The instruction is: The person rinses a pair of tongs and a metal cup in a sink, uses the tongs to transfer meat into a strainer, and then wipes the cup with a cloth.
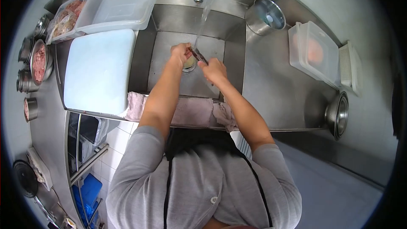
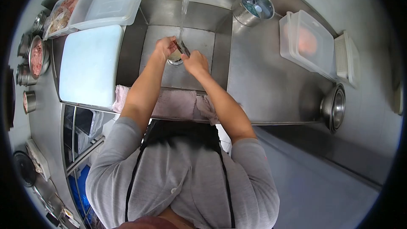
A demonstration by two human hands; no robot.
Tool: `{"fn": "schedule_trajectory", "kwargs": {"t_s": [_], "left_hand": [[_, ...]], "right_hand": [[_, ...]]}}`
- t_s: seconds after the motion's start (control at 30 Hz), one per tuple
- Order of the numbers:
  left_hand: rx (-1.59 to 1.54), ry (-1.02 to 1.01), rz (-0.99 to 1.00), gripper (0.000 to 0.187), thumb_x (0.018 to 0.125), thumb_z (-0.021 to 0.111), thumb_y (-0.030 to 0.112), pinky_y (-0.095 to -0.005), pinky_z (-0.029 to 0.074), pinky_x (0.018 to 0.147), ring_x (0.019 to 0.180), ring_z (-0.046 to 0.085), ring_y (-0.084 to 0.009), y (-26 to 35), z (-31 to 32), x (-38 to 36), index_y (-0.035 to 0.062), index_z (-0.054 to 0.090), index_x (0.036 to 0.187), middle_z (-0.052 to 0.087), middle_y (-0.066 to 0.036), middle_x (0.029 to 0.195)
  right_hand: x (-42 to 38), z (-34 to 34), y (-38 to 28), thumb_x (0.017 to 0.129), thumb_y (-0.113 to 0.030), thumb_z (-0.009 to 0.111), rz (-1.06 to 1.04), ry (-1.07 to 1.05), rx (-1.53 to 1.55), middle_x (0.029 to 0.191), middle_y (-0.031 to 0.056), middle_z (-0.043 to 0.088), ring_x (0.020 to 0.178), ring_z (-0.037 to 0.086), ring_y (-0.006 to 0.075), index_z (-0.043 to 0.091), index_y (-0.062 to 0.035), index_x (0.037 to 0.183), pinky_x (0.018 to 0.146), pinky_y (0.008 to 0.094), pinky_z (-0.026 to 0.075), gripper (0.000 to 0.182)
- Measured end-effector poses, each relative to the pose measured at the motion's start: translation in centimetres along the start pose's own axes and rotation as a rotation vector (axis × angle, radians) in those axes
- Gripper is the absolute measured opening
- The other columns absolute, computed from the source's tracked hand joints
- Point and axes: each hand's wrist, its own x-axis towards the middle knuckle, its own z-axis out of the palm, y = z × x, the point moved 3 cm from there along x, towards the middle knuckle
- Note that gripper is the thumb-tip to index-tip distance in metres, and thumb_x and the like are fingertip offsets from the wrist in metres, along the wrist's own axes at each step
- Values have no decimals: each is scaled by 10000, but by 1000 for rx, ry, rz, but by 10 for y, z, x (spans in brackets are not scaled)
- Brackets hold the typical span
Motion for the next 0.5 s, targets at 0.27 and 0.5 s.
{"fn": "schedule_trajectory", "kwargs": {"t_s": [0.27, 0.5], "left_hand": [[-189, -211, -56, 213, 950, 522, 77, -355, 567, 544, 741, 662, -254, -58, 20, 25, -98, 610, 1034, 658, -177, 889], [-35, -118, -29, 267, 1000, 510, 179, -368, 558, 519, 650, 629, -251, -45, 13, 9, -79, 531, 1066, 623, -183, 882]], "right_hand": [[34, 1, -48, 799, -124, 687, -200, 87, -293, 1003, 287, 676, 997, 668, 396, 567, 83, 1076, 860, 450, 541, 366], [-13, 3, -35, 817, -154, 693, -295, 116, -353, 933, 292, 677, 913, 682, 415, 553, 74, 1033, 829, 467, 542, 344]]}}
